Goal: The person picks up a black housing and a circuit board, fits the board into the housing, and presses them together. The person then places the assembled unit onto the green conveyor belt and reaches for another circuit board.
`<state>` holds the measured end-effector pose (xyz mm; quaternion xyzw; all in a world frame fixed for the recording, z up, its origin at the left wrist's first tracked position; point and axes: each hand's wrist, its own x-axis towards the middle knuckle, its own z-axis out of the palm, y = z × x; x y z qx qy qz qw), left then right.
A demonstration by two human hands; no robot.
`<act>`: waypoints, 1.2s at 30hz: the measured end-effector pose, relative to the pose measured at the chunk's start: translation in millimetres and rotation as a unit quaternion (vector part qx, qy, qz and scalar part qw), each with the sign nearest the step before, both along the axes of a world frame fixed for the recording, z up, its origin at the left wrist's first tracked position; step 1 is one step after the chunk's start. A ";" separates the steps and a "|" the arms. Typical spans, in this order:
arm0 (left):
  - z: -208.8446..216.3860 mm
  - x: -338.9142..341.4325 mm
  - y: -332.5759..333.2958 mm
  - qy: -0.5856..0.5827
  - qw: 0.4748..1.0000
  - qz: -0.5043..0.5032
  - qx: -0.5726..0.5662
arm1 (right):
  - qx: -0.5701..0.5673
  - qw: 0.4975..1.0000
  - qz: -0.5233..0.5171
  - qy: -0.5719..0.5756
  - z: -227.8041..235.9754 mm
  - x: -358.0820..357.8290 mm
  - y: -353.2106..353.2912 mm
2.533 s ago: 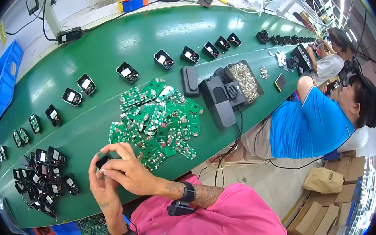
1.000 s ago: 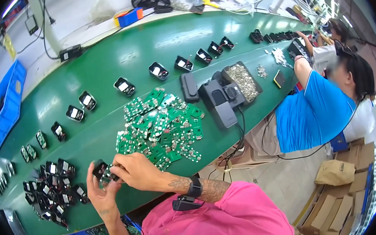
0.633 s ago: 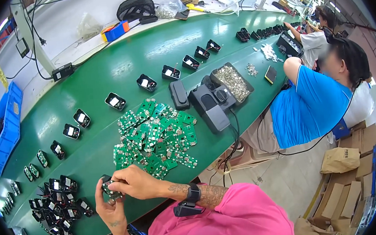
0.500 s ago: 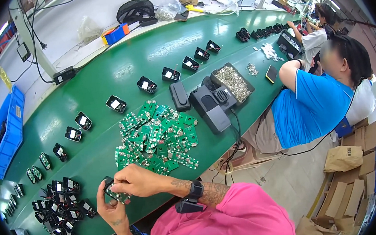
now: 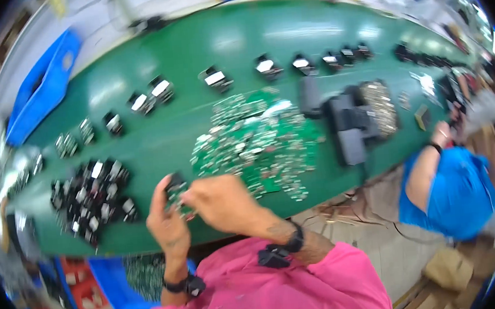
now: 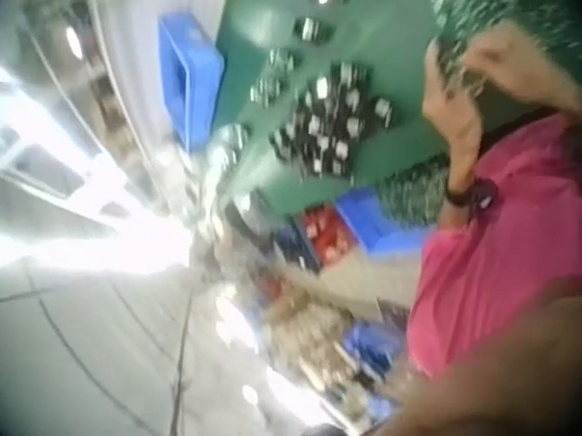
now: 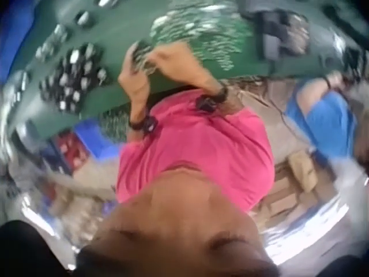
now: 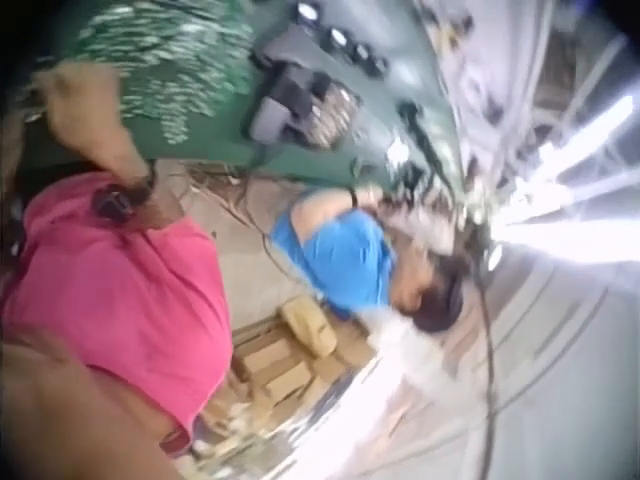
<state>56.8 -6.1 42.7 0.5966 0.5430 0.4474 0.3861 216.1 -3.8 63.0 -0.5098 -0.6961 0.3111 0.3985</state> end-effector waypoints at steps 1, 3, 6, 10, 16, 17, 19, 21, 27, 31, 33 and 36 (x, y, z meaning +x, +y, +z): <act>7.5 -0.1 0.8 -0.019 0.999 -0.022 0.022 | -0.007 0.998 -0.034 0.056 -1.4 -3.1 0.9; 2.9 -2.0 2.8 -0.081 0.994 -0.070 -0.011 | -0.039 0.995 -0.065 0.071 -2.0 1.3 1.2; 6.4 -7.4 -2.6 -0.196 0.974 -0.084 -0.072 | -0.069 0.992 -0.076 0.072 -4.1 -3.1 -1.4; 9.7 -3.3 -2.4 -0.277 0.949 -0.041 -0.146 | -0.060 0.996 -0.064 0.003 -7.3 -6.1 0.0; -1.3 -0.4 2.0 -0.253 0.956 -0.044 -0.146 | -0.074 0.994 -0.032 0.070 -14.1 -14.5 5.4; -1.8 0.2 2.6 -0.254 0.955 -0.044 -0.147 | -0.093 0.995 -0.015 0.045 -9.3 -11.0 7.4; -1.8 -0.3 4.0 -0.251 0.958 -0.035 -0.131 | -0.055 0.997 -0.017 0.049 -19.1 -15.3 10.5; -4.2 -1.7 5.5 -0.249 0.962 -0.024 -0.111 | -0.012 0.998 -0.008 0.057 -20.2 -20.7 16.9; 24.7 -45.7 24.4 -0.183 0.976 0.016 -0.120 | -0.161 0.984 0.074 0.014 20.9 -46.4 45.3; 53.5 -112.8 54.2 -0.117 0.986 0.107 -0.054 | 0.116 0.966 0.072 -0.219 16.2 -67.5 128.2; 72.2 -139.0 84.7 -0.096 0.986 0.124 -0.056 | 0.177 0.932 0.059 -0.310 13.2 -100.1 180.3; 84.3 -158.9 139.9 0.023 0.992 0.119 -0.018 | 0.251 0.889 0.031 -0.381 -27.2 -145.0 237.6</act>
